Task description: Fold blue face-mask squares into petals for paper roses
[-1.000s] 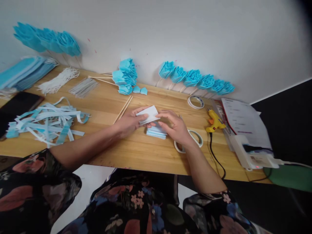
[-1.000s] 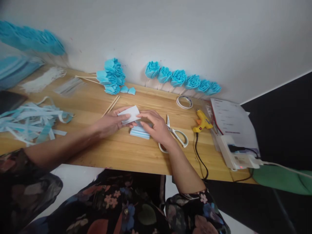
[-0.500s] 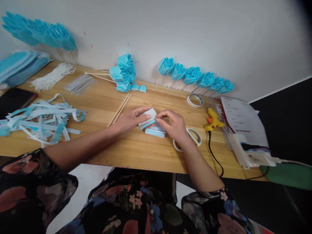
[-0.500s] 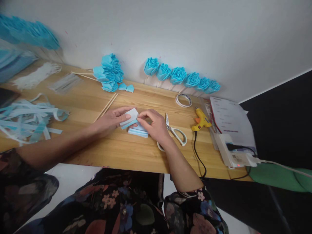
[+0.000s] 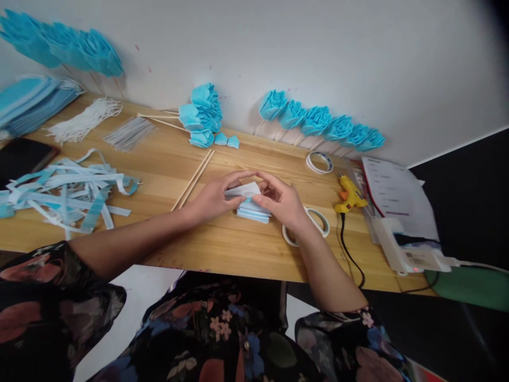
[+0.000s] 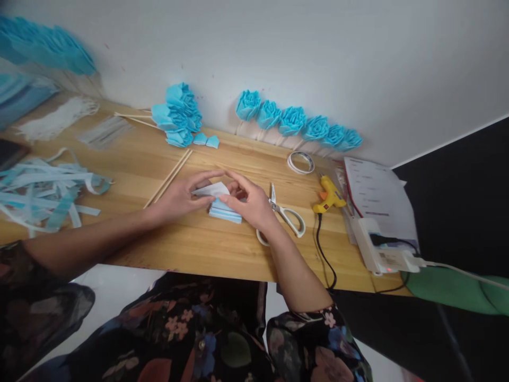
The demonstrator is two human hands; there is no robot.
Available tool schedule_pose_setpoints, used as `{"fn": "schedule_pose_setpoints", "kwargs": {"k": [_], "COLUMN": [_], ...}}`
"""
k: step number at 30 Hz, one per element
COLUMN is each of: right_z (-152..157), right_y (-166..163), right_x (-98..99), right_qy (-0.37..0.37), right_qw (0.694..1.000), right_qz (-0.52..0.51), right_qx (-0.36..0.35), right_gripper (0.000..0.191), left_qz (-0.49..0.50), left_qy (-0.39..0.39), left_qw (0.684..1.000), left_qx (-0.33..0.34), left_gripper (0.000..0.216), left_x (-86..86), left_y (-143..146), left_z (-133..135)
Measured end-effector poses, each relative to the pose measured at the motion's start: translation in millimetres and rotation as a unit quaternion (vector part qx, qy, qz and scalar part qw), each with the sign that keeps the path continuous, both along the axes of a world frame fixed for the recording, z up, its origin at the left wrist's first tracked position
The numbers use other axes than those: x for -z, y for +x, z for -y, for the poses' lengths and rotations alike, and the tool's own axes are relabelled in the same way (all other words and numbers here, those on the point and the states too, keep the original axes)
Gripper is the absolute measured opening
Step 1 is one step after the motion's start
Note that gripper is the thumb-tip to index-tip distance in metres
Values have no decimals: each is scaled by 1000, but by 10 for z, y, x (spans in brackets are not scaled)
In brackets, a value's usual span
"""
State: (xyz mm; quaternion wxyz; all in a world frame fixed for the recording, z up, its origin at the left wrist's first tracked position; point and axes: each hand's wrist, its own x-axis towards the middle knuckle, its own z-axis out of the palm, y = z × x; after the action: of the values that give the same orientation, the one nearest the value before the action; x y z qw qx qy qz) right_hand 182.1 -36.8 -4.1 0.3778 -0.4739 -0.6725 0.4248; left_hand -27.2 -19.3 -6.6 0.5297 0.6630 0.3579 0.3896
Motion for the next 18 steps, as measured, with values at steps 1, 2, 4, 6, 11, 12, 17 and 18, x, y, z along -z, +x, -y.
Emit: {"fn": "schedule_pose_setpoints", "kwargs": {"k": [1,2,4,6,11,12,17,18], "right_z": [8,18,35,47,46,42,32,33], "right_y": [0,-3,-17,-36,-68,-70,-85,-89], "right_x": [-6,-17,-46,-71,-53,-39,16,20], "right_qy": [0,3,8,8,33,38,43,43], "right_qw": [1000,1000,998,997,998,998,998,998], "right_qz": [14,31,61,73,44,35,22,27], "right_qx": [-4,-5,-2,0,18,27,45,47], "right_gripper": [59,57,53,51,50,49,49,49], "left_qz": [-11,-21,-19,25,159,163,87,78], "left_qy": [5,7,4,-16,-117,-133,-168,-165], "left_qw": [1000,1000,1000,999,980,977,981,982], "left_qx": [5,5,-7,-15,18,24,51,46], "left_gripper": [57,59,62,63,69,63,26,30], "left_x": [-12,-24,-46,-62,-40,-28,17,23], "left_y": [-2,-5,-15,-26,-26,-21,-4,-4], "left_z": [3,3,-9,-32,-78,-77,-37,-32]}}
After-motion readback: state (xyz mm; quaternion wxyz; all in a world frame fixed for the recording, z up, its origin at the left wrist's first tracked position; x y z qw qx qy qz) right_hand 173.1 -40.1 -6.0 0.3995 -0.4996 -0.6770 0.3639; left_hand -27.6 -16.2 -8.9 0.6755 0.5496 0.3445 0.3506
